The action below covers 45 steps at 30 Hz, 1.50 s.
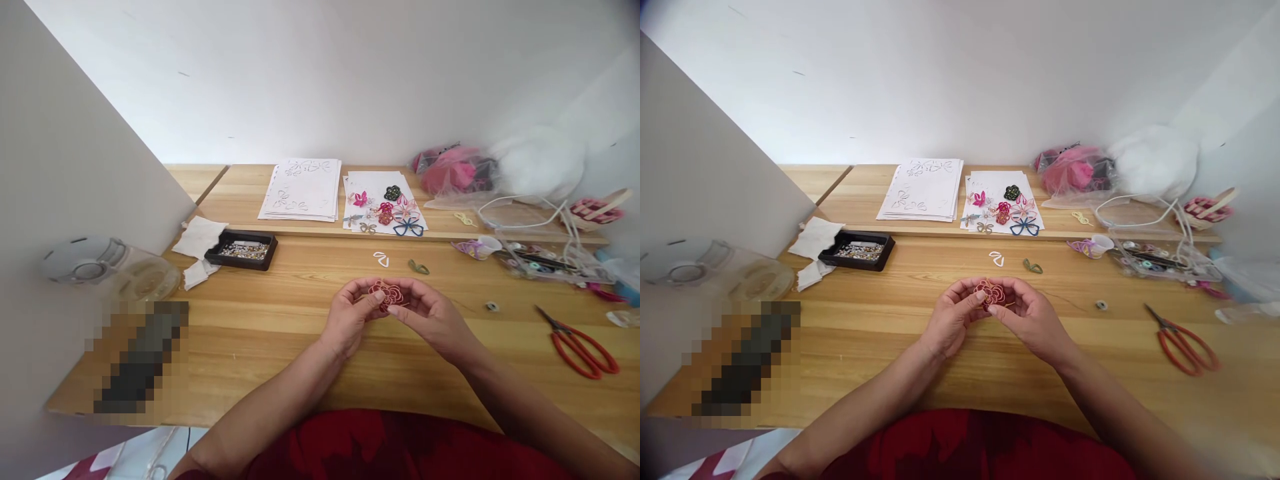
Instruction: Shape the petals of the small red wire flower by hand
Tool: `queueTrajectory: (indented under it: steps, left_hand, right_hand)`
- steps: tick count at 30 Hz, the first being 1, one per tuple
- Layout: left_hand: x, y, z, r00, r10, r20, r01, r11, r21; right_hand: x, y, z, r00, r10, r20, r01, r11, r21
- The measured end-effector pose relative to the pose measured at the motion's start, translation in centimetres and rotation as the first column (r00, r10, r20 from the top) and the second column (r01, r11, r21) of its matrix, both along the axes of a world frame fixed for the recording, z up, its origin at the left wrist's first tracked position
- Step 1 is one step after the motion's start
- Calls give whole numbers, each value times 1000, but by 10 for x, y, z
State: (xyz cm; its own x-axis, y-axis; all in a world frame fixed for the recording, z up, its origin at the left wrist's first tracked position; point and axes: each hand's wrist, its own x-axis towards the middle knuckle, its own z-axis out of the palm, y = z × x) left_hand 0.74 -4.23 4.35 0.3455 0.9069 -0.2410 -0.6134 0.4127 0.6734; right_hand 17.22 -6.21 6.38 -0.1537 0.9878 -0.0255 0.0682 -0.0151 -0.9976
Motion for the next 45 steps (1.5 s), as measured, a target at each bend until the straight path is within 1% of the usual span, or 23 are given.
queueTrajectory:
  steps: [3, 13, 15, 17, 20, 22, 23, 25, 29, 31, 33, 36, 38, 41, 45]
  left_hand:
    - [0, 1, -1, 1000, 10, 14, -10, 1000, -8]
    - [2, 1, -5, 999, 31, 7, -31, 999, -38]
    - [2, 1, -5, 999, 29, 22, -28, 999, -40]
    - [2, 1, -4, 999, 32, 37, -30, 998, -47]
    - [1, 2, -1, 999, 29, 45, -26, 998, -55]
    - [1, 2, 1, 999, 13, 40, -11, 998, -55]
    - [1, 2, 1, 999, 9, 41, -7, 998, -55]
    - [2, 2, 1, 999, 10, 53, -7, 998, -57]
    - [2, 2, -1, 996, 19, 89, -13, 998, -64]
    - [3, 2, -1, 996, 15, 92, -8, 998, -70]
    - [3, 2, -2, 996, 9, 94, -2, 997, -74]
    - [3, 2, -3, 996, 7, 93, 0, 997, -73]
    - [4, 2, -3, 996, 5, 93, 2, 997, -73]
    - [4, 1, -4, 996, 0, 93, 8, 997, -79]
    - [6, 1, -6, 997, 18, 81, -12, 996, -83]
  right_hand:
    - [0, 1, -3, 1000, -6, 4, 6, 1000, 21]
    - [-3, 2, -16, 999, -42, 14, 42, 999, 35]
    - [-2, 2, -17, 997, -65, 28, 63, 996, 60]
    - [0, 1, -16, 991, -102, 83, 91, 988, 122]
    - [4, -1, -13, 958, -198, 206, 130, 945, 301]
    - [6, -3, -11, 928, -242, 283, 108, 902, 417]
    - [7, -4, -10, 918, -249, 309, 88, 887, 452]
    - [6, -5, -8, 914, -242, 326, 62, 877, 477]
    - [4, -7, -9, 934, -242, 264, 96, 879, 466]
    - [3, -8, -9, 928, -257, 270, 100, 869, 484]
    - [3, -9, -8, 903, -294, 314, 89, 842, 532]
    - [2, -10, -5, 841, -369, 397, 52, 784, 619]
    - [1, -10, -4, 805, -406, 433, 30, 757, 653]
    - [1, -9, -4, 777, -438, 452, 24, 738, 674]
    - [0, -7, -6, 754, -471, 458, 36, 726, 687]
